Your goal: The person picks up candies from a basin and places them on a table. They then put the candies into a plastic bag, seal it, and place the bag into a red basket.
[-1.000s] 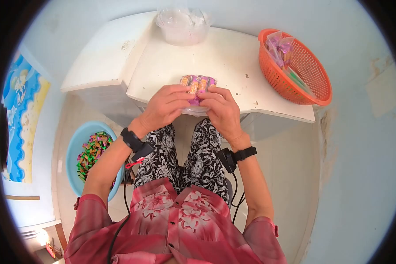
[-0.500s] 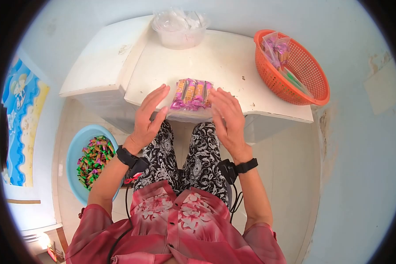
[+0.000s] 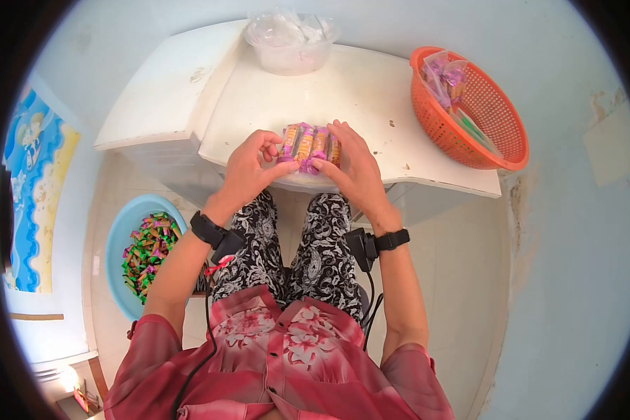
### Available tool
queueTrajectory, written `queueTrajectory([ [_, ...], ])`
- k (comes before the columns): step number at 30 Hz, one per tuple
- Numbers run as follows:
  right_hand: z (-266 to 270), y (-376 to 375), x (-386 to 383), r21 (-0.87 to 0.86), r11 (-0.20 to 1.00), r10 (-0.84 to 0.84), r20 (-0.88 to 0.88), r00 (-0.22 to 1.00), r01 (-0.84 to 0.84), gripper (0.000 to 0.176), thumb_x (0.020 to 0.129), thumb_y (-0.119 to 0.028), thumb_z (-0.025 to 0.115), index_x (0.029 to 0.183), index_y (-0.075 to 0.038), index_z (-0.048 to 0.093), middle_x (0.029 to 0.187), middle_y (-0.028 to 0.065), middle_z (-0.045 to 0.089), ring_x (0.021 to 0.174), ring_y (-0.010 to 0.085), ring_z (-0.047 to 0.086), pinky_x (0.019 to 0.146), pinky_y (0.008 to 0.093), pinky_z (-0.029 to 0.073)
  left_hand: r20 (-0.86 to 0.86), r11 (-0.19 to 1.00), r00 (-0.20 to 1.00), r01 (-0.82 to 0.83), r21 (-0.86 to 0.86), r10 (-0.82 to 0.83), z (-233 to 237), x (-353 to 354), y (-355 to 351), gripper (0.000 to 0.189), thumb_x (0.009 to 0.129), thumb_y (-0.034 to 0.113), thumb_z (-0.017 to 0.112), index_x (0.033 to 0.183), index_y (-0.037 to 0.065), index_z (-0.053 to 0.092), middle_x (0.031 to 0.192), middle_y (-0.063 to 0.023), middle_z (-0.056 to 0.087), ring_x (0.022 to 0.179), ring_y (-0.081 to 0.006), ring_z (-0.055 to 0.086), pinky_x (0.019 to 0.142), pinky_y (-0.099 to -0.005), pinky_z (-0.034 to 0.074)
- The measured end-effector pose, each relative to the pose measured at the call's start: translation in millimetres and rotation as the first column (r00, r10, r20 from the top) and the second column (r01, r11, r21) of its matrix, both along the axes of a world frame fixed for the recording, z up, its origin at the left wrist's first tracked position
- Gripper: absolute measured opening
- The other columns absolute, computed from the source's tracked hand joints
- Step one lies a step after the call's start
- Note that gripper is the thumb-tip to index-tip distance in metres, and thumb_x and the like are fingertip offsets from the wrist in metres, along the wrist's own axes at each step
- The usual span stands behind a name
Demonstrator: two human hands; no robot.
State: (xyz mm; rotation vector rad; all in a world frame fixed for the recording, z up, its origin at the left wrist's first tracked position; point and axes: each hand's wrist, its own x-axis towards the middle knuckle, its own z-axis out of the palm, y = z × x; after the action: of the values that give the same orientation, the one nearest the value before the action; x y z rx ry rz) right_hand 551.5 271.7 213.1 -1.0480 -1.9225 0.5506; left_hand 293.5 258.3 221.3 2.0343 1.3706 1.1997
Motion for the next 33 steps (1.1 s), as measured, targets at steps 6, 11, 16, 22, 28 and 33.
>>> queueTrajectory([
  [6,3,0,-5,-0.059,0.998,0.037,-0.035,0.999,-0.039,0.072,0.092,-0.031,0.087,0.153,-0.003,0.059,0.161,0.0223,0.056,0.154,0.0377,0.047,0.127,0.0474,0.039,-0.027,0.998,1.0,0.013,-0.066,-0.014,-1,1,11,0.047,0.085,0.033,0.094,0.113,0.006,0.069,0.09,-0.0021,0.067,0.081,-0.0134,0.061,0.074,-0.0299,0.054],
  [11,3,2,-4,-0.04,0.999,0.031,-0.03,0.999,-0.032,0.073,0.091,-0.03,0.088,0.154,-0.005,0.059,0.16,0.0213,0.057,0.154,0.0374,0.047,0.126,0.0474,0.041,0.015,0.998,1.0,-0.005,-0.059,0.006,-4,3,6,0.047,0.086,0.033,0.094,0.114,0.005,0.069,0.091,-0.0024,0.068,0.08,-0.0123,0.062,0.073,-0.0294,0.054],
  [16,20,16,-9,-0.007,0.997,0.077,0.09,0.993,-0.077,0.072,0.092,-0.03,0.085,0.155,-0.008,0.059,0.159,0.0189,0.059,0.157,0.0357,0.045,0.125,0.0472,0.042,-0.033,0.999,0.999,0.001,0.032,0.0,-11,1,10,0.049,0.086,0.035,0.093,0.115,0.007,0.065,0.09,-0.0063,0.071,0.073,-0.0188,0.067,0.068,-0.0342,0.057],
  [22,18,18,-13,-0.131,0.982,0.15,0.088,0.985,-0.138,0.067,0.098,-0.021,0.08,0.159,-0.009,0.056,0.167,0.0247,0.047,0.159,0.0353,0.042,0.125,0.045,0.041,-0.024,1.0,1.0,-0.011,0.019,0.012,-12,3,9,0.046,0.087,0.034,0.092,0.115,0.007,0.066,0.089,-0.0071,0.072,0.074,-0.019,0.068,0.069,-0.0342,0.058],
  [28,16,-8,6,0.147,0.987,-0.044,-0.168,0.985,0.069,0.04,0.099,-0.012,0.076,0.137,-0.003,0.071,0.144,0.0159,0.071,0.137,0.0338,0.063,0.115,0.0424,0.049,0.125,0.999,0.991,0.033,0.03,-0.036,-10,-15,1,0.038,0.091,0.023,0.09,0.118,0.005,0.07,0.094,-0.0059,0.07,0.081,-0.0149,0.064,0.071,-0.031,0.055],
  [33,-2,-66,33,0.275,0.937,-0.199,-0.088,0.976,0.215,0.028,0.093,0.001,0.077,0.12,-0.004,0.074,0.126,0.013,0.075,0.115,0.0312,0.069,0.102,0.0418,0.054,-0.104,0.885,0.994,0.083,0.458,-0.039,-14,-30,-33,0.043,0.083,0.016,0.092,0.12,0.005,0.072,0.103,-0.0103,0.071,0.088,-0.0278,0.068,0.074,-0.0362,0.055],
])
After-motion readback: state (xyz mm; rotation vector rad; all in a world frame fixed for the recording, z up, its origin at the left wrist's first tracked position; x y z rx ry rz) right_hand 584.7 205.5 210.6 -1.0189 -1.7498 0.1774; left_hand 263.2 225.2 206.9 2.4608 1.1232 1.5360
